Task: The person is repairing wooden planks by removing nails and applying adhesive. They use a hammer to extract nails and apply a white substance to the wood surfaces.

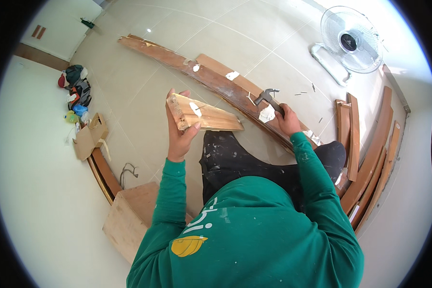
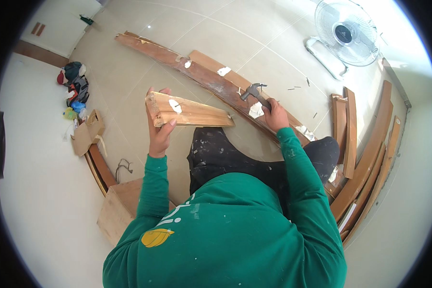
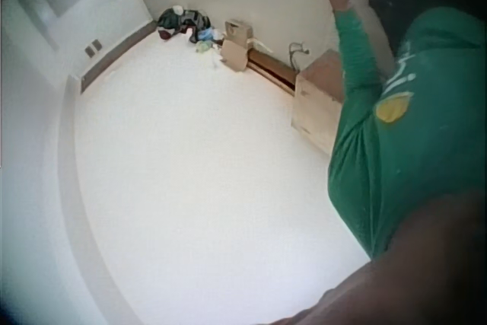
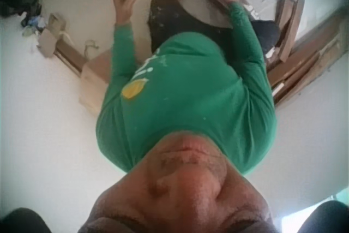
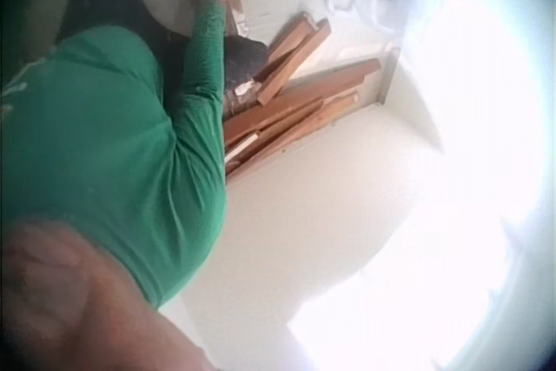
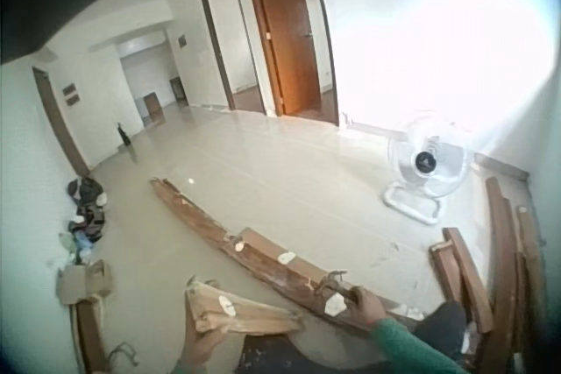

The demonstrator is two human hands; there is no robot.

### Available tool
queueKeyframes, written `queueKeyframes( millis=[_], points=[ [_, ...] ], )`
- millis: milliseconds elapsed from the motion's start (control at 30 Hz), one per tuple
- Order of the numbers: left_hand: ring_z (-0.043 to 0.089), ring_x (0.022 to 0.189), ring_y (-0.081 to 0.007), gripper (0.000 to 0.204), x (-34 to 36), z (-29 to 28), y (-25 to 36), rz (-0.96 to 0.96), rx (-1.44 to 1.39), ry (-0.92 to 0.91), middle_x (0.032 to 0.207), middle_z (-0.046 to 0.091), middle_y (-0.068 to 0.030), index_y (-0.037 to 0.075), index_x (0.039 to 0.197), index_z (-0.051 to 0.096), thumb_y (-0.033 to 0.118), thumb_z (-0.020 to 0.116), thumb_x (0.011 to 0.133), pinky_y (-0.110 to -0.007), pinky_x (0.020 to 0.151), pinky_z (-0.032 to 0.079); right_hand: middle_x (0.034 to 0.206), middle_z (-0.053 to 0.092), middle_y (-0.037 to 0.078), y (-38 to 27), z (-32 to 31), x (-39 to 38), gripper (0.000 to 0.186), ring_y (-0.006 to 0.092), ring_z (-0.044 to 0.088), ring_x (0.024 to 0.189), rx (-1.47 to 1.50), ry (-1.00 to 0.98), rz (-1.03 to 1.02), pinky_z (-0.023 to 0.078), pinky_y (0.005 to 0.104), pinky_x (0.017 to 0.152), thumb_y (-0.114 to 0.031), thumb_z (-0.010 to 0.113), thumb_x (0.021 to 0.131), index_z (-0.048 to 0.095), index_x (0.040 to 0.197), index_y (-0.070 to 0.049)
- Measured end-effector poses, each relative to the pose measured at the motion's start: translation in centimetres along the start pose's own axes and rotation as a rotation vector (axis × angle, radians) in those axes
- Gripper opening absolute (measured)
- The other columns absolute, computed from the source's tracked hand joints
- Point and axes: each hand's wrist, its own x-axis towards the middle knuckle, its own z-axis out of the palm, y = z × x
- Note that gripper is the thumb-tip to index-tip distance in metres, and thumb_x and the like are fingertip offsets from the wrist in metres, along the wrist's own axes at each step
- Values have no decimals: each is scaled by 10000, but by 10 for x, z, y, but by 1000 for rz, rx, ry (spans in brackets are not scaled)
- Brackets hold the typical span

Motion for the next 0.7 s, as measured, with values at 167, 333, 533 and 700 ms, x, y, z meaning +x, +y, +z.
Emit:
queueKeyframes(
  millis=[167,333,533,700],
  points=[
    [431,1440,-310,889,6,12,-1,144,8,99,1521,444,-214,62,1662,151,344,606,953,-453,1201,346,845,623,14,-119,-56,-13,405,114,554,675,814,-612,339,477,274,601,-361,650,1060,591,1311,-49],
    [545,1309,-289,741,19,35,-8,211,1,127,1402,552,-214,21,1603,283,494,430,1051,-433,1134,406,837,590,-18,-190,-75,-32,323,62,556,702,946,-632,160,449,231,581,-367,544,1115,594,1212,-62],
    [559,1265,-264,707,32,65,-10,258,-22,67,1347,584,-190,6,1569,338,476,418,1047,-413,1108,420,821,560,5,-220,-112,-31,346,75,510,606,1222,-614,380,443,245,513,-391,439,1145,556,1213,-73],
    [548,1254,-255,660,38,86,-8,266,12,38,1335,584,-178,3,1560,354,389,421,1028,-410,1111,407,798,527,2,-220,-131,-33,348,75,483,567,1204,-525,452,424,241,483,-369,410,1155,555,1231,-62]
  ],
)
